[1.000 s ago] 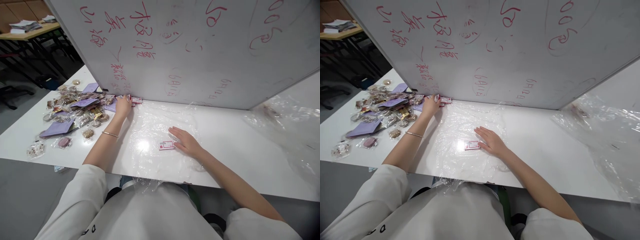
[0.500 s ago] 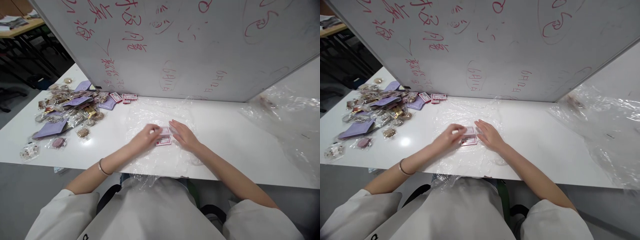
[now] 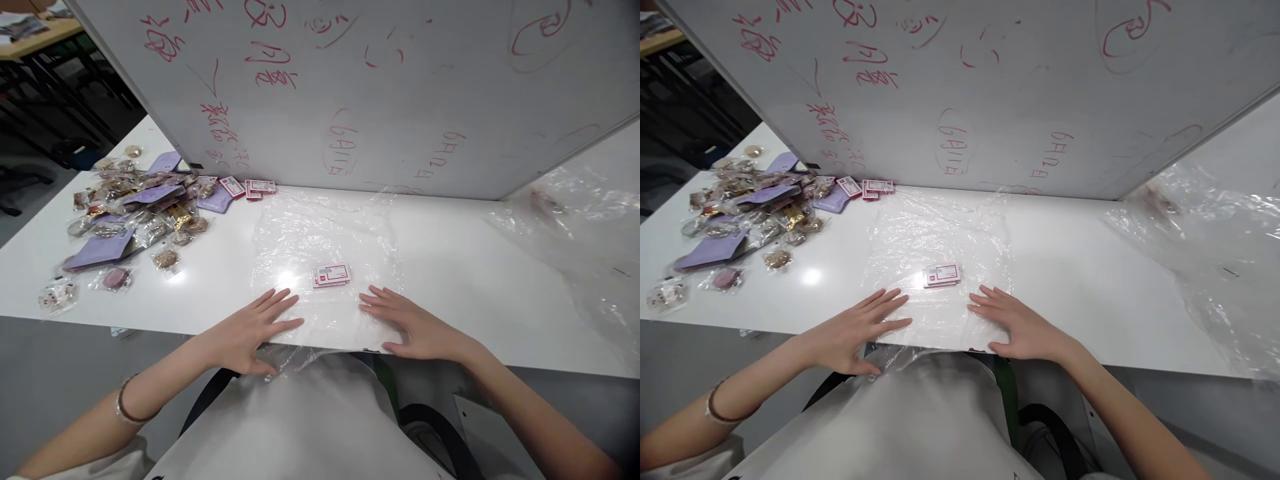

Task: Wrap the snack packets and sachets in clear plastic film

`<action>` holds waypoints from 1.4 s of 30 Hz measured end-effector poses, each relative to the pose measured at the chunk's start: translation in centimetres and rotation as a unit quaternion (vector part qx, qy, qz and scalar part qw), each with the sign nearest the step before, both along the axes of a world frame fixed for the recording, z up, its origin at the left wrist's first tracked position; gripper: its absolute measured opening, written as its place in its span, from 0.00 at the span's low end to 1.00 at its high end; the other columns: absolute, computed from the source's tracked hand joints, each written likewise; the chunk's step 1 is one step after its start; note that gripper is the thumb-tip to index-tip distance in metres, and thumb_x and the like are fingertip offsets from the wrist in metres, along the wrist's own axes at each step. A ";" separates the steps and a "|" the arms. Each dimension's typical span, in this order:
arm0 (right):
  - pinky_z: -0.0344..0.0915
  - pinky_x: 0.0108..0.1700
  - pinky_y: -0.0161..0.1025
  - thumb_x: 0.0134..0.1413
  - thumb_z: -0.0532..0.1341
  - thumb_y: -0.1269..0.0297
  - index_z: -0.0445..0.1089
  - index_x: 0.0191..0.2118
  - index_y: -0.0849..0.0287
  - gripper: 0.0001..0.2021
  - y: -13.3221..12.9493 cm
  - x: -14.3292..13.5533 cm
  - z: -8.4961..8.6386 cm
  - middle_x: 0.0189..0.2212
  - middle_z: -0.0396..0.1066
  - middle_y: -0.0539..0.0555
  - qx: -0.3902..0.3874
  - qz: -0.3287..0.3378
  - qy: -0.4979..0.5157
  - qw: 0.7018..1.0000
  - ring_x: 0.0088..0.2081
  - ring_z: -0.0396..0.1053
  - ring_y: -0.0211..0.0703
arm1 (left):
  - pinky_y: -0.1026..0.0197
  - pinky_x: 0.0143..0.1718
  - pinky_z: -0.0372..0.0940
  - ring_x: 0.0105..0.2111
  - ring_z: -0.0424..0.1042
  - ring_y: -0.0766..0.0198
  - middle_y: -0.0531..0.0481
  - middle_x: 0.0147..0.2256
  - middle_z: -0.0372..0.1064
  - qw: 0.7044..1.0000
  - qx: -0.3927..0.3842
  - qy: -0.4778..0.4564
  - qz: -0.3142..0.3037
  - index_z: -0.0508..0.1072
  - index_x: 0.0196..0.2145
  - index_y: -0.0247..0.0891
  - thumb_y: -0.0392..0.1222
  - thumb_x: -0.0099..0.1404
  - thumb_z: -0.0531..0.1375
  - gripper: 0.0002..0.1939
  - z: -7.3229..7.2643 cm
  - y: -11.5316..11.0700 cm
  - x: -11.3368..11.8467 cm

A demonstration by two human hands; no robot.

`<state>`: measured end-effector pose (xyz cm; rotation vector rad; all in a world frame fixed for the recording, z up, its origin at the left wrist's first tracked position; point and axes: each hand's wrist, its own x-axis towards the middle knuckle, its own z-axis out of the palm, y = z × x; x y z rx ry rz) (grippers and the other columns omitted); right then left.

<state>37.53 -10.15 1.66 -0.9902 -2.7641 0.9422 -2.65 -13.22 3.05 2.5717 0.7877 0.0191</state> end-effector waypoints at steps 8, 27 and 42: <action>0.65 0.62 0.53 0.67 0.54 0.59 0.76 0.48 0.46 0.14 0.6 -1.0 -2.0 0.51 0.75 0.48 0.035 -0.101 0.135 0.985 0.62 0.64 0.47 | 0.36 0.69 0.38 0.71 0.37 0.48 0.57 0.69 0.48 0.998 0.059 -0.009 -0.019 0.61 0.64 0.60 0.46 0.73 0.55 0.24 -1.9 0.3 -0.3; 0.67 0.38 0.48 0.53 0.62 0.45 0.65 0.49 0.59 0.25 7.9 -3.5 -0.9 0.38 0.74 0.59 0.183 -0.421 -0.014 0.888 0.36 0.72 0.52 | 0.44 0.45 0.68 0.48 0.73 0.44 0.29 0.50 0.70 0.882 0.236 0.015 0.408 0.63 0.58 0.32 0.39 0.72 0.48 0.19 -2.3 5.8 1.3; 0.66 0.60 0.52 0.66 0.50 0.64 0.72 0.52 0.53 0.16 6.9 -0.2 -2.5 0.52 0.74 0.53 0.189 -0.149 0.095 0.966 0.56 0.70 0.48 | 0.49 0.61 0.61 0.60 0.65 0.54 0.46 0.58 0.69 0.967 -0.035 -0.113 0.226 0.74 0.54 0.41 0.48 0.73 0.49 0.20 -1.5 7.1 -2.5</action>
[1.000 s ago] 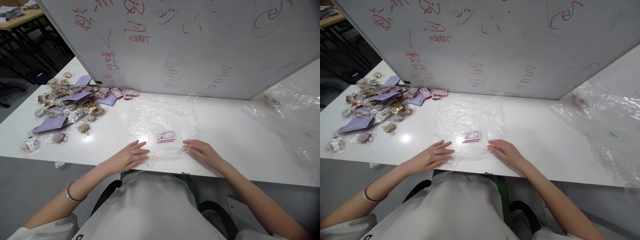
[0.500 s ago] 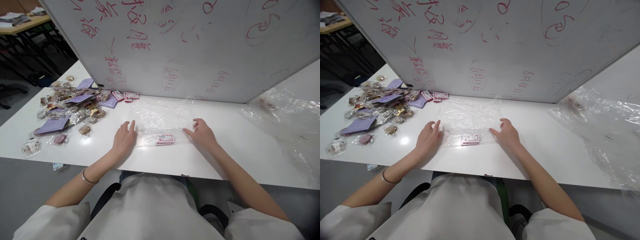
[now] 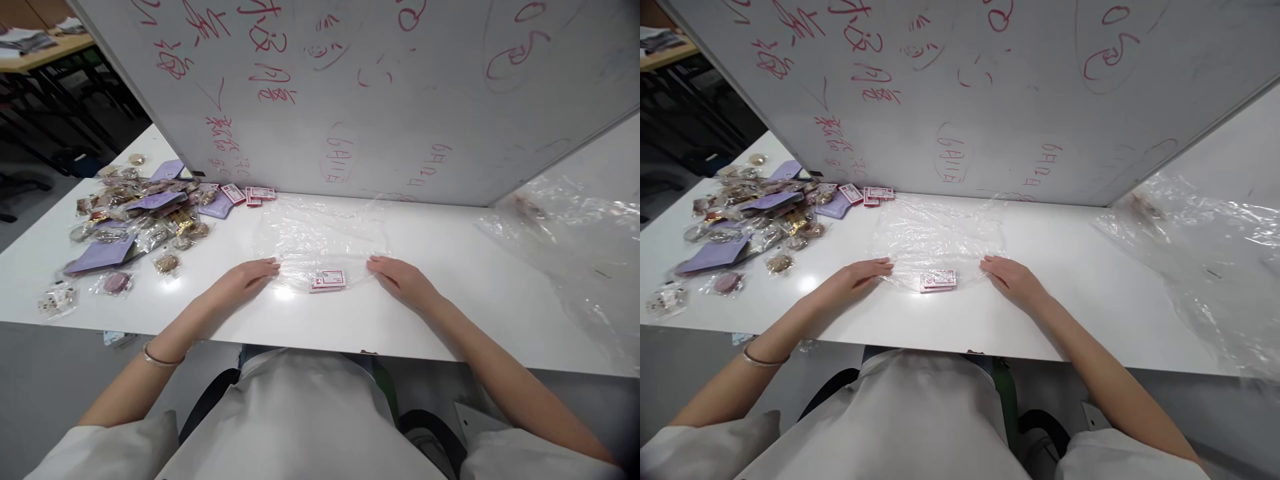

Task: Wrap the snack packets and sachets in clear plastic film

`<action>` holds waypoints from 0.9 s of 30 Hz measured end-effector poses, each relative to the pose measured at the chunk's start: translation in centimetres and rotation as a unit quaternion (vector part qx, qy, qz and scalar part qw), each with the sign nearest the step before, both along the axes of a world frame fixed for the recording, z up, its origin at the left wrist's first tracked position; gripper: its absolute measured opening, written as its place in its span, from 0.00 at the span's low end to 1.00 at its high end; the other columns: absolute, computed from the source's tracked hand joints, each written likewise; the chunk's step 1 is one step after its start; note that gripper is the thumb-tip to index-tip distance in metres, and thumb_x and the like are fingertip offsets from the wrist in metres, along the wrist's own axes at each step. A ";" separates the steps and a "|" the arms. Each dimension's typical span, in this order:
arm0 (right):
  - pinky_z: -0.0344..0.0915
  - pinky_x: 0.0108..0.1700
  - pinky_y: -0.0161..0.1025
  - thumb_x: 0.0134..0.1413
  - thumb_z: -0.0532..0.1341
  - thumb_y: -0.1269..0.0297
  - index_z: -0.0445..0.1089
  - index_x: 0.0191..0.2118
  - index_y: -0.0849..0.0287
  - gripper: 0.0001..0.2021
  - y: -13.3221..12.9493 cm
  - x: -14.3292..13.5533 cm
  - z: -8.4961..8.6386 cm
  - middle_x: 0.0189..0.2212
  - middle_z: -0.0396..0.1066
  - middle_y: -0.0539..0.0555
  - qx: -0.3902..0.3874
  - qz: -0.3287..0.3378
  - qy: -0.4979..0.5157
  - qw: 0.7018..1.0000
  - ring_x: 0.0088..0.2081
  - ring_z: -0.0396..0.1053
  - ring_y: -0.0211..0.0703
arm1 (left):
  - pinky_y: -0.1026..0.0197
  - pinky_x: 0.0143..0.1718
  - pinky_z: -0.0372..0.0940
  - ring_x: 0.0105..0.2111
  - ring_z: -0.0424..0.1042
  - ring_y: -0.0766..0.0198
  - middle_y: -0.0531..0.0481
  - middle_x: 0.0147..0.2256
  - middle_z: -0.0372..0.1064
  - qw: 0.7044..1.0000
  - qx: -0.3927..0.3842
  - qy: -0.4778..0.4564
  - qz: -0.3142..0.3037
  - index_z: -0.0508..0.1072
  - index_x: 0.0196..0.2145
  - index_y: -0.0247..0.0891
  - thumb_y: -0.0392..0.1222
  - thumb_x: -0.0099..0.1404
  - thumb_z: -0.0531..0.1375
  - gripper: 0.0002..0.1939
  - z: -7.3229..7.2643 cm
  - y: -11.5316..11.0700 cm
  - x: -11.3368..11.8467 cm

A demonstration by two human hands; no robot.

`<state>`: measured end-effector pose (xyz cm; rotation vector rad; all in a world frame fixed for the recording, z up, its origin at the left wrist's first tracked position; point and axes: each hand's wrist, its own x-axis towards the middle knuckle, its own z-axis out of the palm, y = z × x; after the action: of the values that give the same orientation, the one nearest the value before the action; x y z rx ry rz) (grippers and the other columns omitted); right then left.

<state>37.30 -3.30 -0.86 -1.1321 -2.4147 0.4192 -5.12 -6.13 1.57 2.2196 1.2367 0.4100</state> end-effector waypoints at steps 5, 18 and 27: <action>0.69 0.40 0.42 0.68 0.48 0.55 0.69 0.44 0.53 0.15 -0.9 -1.4 0.4 0.32 0.75 0.52 -0.147 -0.150 0.084 0.974 0.34 0.73 0.44 | 0.54 0.49 0.66 0.43 0.75 0.56 0.45 0.40 0.77 0.975 -0.048 -0.115 0.182 0.75 0.38 0.38 0.54 0.71 0.50 0.21 -0.8 0.3 0.2; 0.66 0.40 0.50 0.63 0.51 0.55 0.65 0.51 0.62 0.18 0.8 -3.7 0.7 0.41 0.73 0.64 0.014 -0.279 -0.093 0.956 0.39 0.72 0.55 | 0.49 0.42 0.66 0.43 0.73 0.49 0.32 0.47 0.70 0.938 0.153 0.204 0.236 0.65 0.55 0.33 0.43 0.73 0.46 0.18 -0.2 1.9 3.8; 0.65 0.59 0.51 0.66 0.48 0.64 0.69 0.54 0.55 0.17 -0.3 -0.5 -0.2 0.52 0.73 0.57 0.034 -0.004 -0.026 0.999 0.57 0.68 0.49 | 0.46 0.63 0.57 0.62 0.62 0.54 0.46 0.58 0.69 0.997 0.070 0.022 -0.022 0.71 0.55 0.42 0.48 0.73 0.47 0.20 -0.3 1.2 -0.1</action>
<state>36.82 -3.55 -1.06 -1.1360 -2.4491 0.3048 -5.20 -4.93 1.26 2.3818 1.2130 0.4451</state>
